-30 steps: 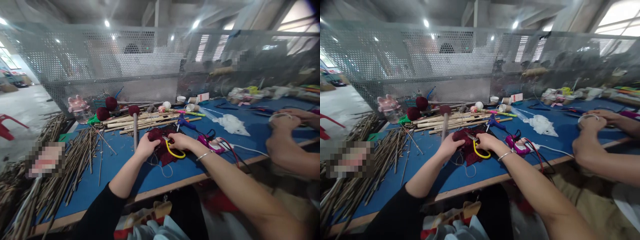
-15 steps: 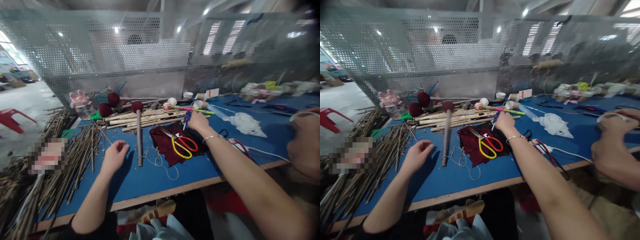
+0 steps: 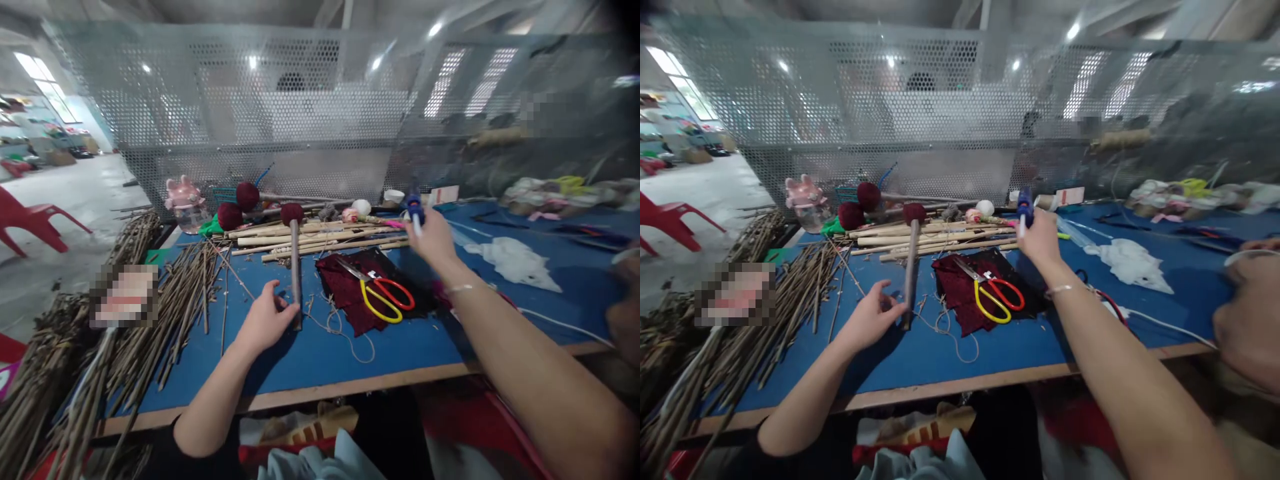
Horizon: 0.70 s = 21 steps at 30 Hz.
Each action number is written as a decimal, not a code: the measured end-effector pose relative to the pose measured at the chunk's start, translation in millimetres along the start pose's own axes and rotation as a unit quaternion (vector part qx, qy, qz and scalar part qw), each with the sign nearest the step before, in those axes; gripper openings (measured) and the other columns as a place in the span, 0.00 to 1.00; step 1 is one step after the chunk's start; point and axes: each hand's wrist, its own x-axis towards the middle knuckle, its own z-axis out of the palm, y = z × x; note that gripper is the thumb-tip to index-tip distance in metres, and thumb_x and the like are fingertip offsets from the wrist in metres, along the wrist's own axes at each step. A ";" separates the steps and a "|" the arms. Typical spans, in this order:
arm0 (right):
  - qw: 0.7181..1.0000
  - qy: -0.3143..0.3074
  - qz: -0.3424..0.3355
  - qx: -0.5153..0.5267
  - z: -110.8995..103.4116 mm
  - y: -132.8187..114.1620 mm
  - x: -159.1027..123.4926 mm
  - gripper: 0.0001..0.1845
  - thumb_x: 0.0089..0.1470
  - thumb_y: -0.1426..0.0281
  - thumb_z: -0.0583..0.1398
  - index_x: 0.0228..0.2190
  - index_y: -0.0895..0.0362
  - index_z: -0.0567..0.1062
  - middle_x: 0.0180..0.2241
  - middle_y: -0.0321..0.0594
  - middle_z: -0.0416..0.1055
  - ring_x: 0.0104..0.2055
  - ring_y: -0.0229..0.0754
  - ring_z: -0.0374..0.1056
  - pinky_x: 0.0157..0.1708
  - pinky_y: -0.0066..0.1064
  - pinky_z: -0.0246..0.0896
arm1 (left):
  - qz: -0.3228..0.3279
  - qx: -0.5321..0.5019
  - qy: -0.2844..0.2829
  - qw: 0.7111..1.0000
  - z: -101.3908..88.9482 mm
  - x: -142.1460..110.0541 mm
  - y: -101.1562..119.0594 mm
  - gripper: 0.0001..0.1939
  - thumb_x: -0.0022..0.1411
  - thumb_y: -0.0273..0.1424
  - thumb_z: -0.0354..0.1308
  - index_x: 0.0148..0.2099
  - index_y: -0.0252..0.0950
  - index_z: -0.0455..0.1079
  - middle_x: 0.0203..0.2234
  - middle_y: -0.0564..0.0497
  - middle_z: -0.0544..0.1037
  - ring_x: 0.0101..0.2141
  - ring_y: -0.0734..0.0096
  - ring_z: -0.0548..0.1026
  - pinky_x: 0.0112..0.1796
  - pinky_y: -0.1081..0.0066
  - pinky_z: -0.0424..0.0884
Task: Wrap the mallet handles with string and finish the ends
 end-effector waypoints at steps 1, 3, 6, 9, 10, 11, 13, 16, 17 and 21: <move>0.996 -0.005 -0.027 0.083 -15.4 -7.5 -14.8 0.18 0.59 0.62 0.50 0.39 0.64 0.71 0.38 0.54 0.69 0.40 0.46 0.65 0.41 0.34 0.57 | -0.008 0.005 -0.014 1.000 1.9 5.1 5.0 0.31 0.48 0.36 0.62 0.55 0.32 0.61 0.25 0.51 0.75 0.26 0.67 0.72 0.29 0.72 0.62; 0.973 -0.059 -0.017 0.221 -41.1 -18.9 -54.8 0.21 0.58 0.57 0.50 0.29 0.61 0.72 0.30 0.49 0.70 0.31 0.42 0.64 0.35 0.32 0.58 | -0.033 0.010 -0.022 0.999 5.3 18.2 14.2 0.25 0.44 0.31 0.63 0.48 0.33 0.67 0.21 0.52 0.73 0.25 0.66 0.71 0.28 0.71 0.61; 0.889 -0.215 -0.013 0.405 -59.1 -28.4 -131.3 0.24 0.56 0.51 0.50 0.37 0.57 0.72 0.23 0.40 0.68 0.24 0.39 0.61 0.26 0.31 0.56 | -0.069 -0.028 -0.079 0.994 8.1 37.8 21.8 0.08 0.41 0.26 0.64 0.27 0.33 0.69 0.15 0.54 0.67 0.19 0.72 0.65 0.25 0.72 0.59; 0.841 -0.267 0.076 0.465 -52.0 -36.8 -203.0 0.23 0.53 0.51 0.54 0.38 0.57 0.73 0.21 0.39 0.68 0.23 0.40 0.60 0.24 0.31 0.55 | -0.087 -0.095 -0.148 0.981 8.6 47.4 21.4 0.11 0.48 0.32 0.61 0.21 0.34 0.63 0.12 0.56 0.63 0.15 0.77 0.61 0.21 0.74 0.59; 0.832 -0.271 0.107 0.472 -46.4 -40.3 -221.3 0.23 0.52 0.51 0.55 0.37 0.57 0.73 0.21 0.40 0.69 0.23 0.40 0.60 0.24 0.32 0.55 | -0.092 -0.152 -0.170 0.969 8.6 48.3 20.3 0.12 0.50 0.35 0.60 0.22 0.34 0.63 0.13 0.56 0.64 0.15 0.78 0.62 0.21 0.74 0.60; 0.830 -0.267 0.122 0.474 -40.4 -43.9 -235.9 0.22 0.52 0.51 0.56 0.34 0.57 0.74 0.22 0.42 0.70 0.23 0.40 0.60 0.25 0.32 0.56 | -0.097 -0.223 -0.189 0.951 8.5 48.5 19.1 0.12 0.51 0.36 0.60 0.24 0.34 0.64 0.15 0.56 0.65 0.16 0.78 0.63 0.21 0.75 0.62; 0.833 -0.252 0.132 0.474 -29.4 -50.7 -254.7 0.21 0.52 0.52 0.56 0.28 0.57 0.74 0.26 0.46 0.73 0.26 0.42 0.63 0.28 0.34 0.59 | -0.102 -0.360 -0.209 0.904 8.2 47.7 17.1 0.13 0.50 0.37 0.63 0.28 0.33 0.66 0.19 0.55 0.68 0.18 0.80 0.66 0.20 0.78 0.63; 0.844 -0.222 0.104 0.476 -19.2 -58.2 -263.4 0.20 0.52 0.53 0.55 0.24 0.57 0.73 0.32 0.49 0.75 0.31 0.45 0.65 0.34 0.36 0.61 | -0.099 -0.459 -0.207 0.858 6.7 45.6 17.9 0.13 0.52 0.37 0.63 0.34 0.31 0.69 0.25 0.50 0.74 0.19 0.82 0.67 0.17 0.82 0.61; 0.846 -0.210 0.093 0.481 -17.4 -60.2 -263.3 0.19 0.53 0.54 0.55 0.26 0.57 0.73 0.33 0.49 0.75 0.30 0.44 0.65 0.36 0.37 0.62 | -0.096 -0.479 -0.207 0.848 5.5 44.6 19.4 0.14 0.54 0.36 0.62 0.37 0.31 0.70 0.27 0.49 0.75 0.19 0.82 0.67 0.16 0.83 0.61; 0.841 -0.163 0.066 0.511 -14.9 -68.9 -259.1 0.20 0.54 0.54 0.54 0.40 0.55 0.72 0.35 0.48 0.75 0.28 0.43 0.66 0.36 0.39 0.63 | -0.089 -0.550 -0.220 0.801 -2.0 39.6 27.6 0.15 0.60 0.35 0.56 0.46 0.30 0.70 0.29 0.48 0.75 0.21 0.81 0.70 0.18 0.83 0.66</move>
